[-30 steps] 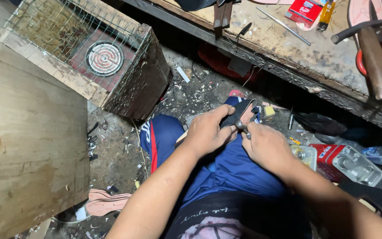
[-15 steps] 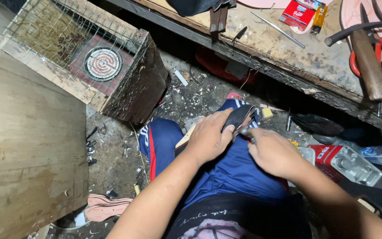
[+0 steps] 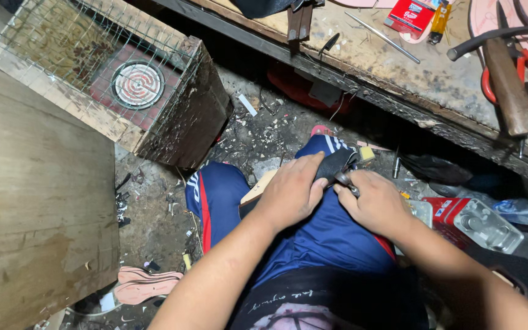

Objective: The person sits on the floor and lasts a shoe: they fit a black shoe upper over an insole, tap and press the upper with a hammer, use pliers to pull and secure the upper edges, and hammer the sole edge to set the shoe on the last.

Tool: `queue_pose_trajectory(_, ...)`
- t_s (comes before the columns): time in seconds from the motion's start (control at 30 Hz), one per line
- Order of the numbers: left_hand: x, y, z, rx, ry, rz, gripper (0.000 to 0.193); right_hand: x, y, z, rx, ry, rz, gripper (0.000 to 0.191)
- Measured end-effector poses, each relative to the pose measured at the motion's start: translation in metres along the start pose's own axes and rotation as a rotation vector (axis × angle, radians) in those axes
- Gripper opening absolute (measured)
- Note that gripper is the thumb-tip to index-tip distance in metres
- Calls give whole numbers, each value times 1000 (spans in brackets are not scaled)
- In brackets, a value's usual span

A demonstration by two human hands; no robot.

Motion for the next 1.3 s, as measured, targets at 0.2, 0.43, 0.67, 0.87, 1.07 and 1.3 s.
queue_pose_trajectory(0.2,-8,1,-20,43,37,20,52,-16,8,2,6,-153,77,26)
queue_pose_trajectory(0.43,2,-4,-13,113,20,-47,56,3,9,1,218,152,-336,30)
queue_pose_trajectory(0.67,-5,1,-12,15,-132,9,50,2,12,-6,292,208,-460,32)
queue_pose_trajectory(0.87,-7,2,-6,-97,-171,50,42,-1,3,-8,114,185,-390,38)
queue_pose_trajectory(1.07,-4,3,5,-172,-85,60,45,-1,-12,0,-5,118,-255,48)
queue_pose_trajectory(1.3,3,8,11,-152,-16,78,47,15,1,19,169,258,-333,33)
Point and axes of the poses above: each hand's wrist, its own x-axis away from the middle knuckle, its own y-axis out of the palm, z = x × y, the point moved 6 cm from there along -x, towards the middle knuckle, and after that the axes turned 3 degrees about x, right-handed, at the moved point
